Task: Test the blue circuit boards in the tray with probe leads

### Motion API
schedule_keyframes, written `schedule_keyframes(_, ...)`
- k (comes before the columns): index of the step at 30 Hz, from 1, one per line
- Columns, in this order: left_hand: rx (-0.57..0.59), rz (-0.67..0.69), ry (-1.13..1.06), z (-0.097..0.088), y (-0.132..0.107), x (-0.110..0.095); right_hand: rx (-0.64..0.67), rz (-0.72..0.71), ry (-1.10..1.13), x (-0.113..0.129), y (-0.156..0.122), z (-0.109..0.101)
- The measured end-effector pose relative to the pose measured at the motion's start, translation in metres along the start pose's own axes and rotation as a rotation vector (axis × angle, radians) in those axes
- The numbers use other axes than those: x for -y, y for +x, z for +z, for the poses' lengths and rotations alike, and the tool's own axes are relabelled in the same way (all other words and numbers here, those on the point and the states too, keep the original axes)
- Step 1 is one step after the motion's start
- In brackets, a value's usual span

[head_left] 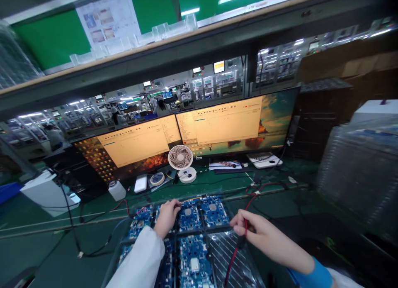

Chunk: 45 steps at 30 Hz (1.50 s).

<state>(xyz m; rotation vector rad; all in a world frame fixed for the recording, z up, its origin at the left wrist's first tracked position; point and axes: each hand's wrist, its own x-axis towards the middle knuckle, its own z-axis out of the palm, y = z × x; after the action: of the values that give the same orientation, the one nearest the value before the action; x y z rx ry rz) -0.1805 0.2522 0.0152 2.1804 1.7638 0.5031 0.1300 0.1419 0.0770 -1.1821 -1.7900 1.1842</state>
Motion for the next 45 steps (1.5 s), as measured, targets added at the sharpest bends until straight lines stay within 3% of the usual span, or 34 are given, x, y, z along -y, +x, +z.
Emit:
schedule_keyframes(26, -0.024, -0.030, -0.005, 0.002, -0.001, -0.004, 0.047, 0.030, -0.058, -0.003, -0.001, -0.003)
schedule_keyframes(31, -0.022, -0.026, -0.047, -0.005, -0.003, -0.010, 0.049, 0.016, -0.054, -0.005, 0.000, -0.003)
schedule_keyframes(34, 0.014, 0.050, -0.118, -0.022, -0.024, -0.040, 0.035, 0.007, -0.058, -0.008, 0.002, -0.003)
schedule_keyframes(38, 0.186, 0.188, -0.236, -0.054, -0.078, -0.095, 0.001, -0.008, -0.035, -0.015, 0.005, -0.003)
schedule_keyframes(40, 0.295, 0.236, -0.243, -0.061, -0.102, -0.111, -0.040, -0.013, 0.057, -0.019, 0.007, -0.001)
schedule_keyframes(42, 0.367, 0.302, -0.250, -0.055, -0.118, -0.115, -0.101, 0.008, 0.234, -0.020, 0.010, 0.003)
schedule_keyframes(45, 0.392, 0.416, -0.234, -0.023, -0.125, -0.109, -0.201, 0.046, 0.468, -0.018, 0.014, 0.009)
